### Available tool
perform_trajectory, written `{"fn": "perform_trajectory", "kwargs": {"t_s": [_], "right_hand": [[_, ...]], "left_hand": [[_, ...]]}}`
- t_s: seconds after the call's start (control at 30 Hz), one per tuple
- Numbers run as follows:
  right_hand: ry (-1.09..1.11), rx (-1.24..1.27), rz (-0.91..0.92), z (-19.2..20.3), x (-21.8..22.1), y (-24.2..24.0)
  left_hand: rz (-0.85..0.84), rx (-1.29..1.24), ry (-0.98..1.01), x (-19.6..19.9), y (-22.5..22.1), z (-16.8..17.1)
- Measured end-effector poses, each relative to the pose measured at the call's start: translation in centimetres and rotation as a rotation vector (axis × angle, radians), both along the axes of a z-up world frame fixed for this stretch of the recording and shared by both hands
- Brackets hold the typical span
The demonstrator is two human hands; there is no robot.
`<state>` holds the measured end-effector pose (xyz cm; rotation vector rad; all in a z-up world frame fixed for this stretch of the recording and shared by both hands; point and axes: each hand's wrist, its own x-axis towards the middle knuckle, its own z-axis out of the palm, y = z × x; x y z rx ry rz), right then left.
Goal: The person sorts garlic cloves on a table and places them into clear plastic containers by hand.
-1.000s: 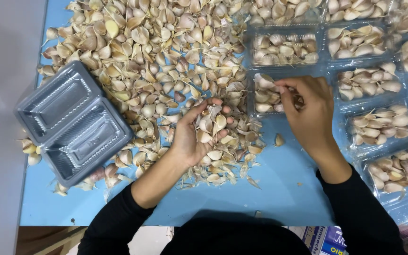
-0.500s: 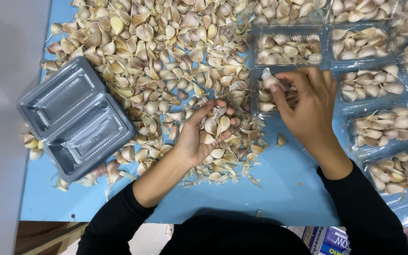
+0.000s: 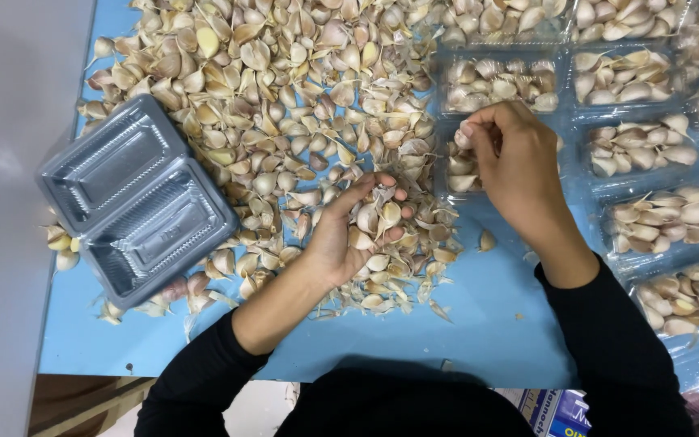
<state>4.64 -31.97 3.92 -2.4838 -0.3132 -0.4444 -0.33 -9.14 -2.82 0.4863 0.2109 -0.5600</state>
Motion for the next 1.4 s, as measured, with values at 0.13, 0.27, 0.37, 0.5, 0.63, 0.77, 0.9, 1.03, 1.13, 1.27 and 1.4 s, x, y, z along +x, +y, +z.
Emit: {"fn": "perform_trajectory", "kwargs": {"t_s": [0.13,0.27,0.37,0.5,0.63,0.77,0.9,1.03,1.13,1.27,1.4], "right_hand": [[0.053,0.007,0.005,0.1,0.1,-0.3],[0.114,-0.020,-0.028,0.1,0.0,-0.5],[0.071,-0.001,-0.021,0.8,-0.4,-0.3],[-0.060,0.053,0.062,2.8,-1.2,0.7],[-0.027,0.062,0.124,3.1,-2.3,2.5],[-0.036,-0.005,0.290,3.3,-3.4,3.5],[0.016,-0.155,0.408,3.6,-4.4,3.6],[-0.085,-0.124,0.494,3.9,-5.8,5.5],[-0.150,-0.162,0.572,2.7,-6.5,6.9],[-0.218,-0.216,0.525,1.7,-6.7,7.9],[-0.069,-0.113,0.538,1.8,-6.9,8.2]], "left_hand": [[0.000,0.002,-0.007,-0.1,-0.1,-0.2],[-0.005,0.002,0.001,-0.1,0.0,-0.1],[-0.006,-0.007,-0.001,-0.1,0.0,-0.2],[0.005,-0.015,-0.007,-0.1,0.1,0.0],[0.048,-0.001,-0.017,0.0,0.6,1.3],[0.123,-0.028,-0.060,0.1,0.9,2.0],[0.191,-0.156,-0.089,-0.5,1.4,3.8],[0.198,-0.150,-0.096,-0.9,1.4,3.3],[0.181,-0.113,-0.148,-1.2,1.3,2.6],[0.177,-0.135,-0.037,-1.2,0.8,2.1],[0.159,-0.145,-0.030,-1.3,0.7,1.7]]}}
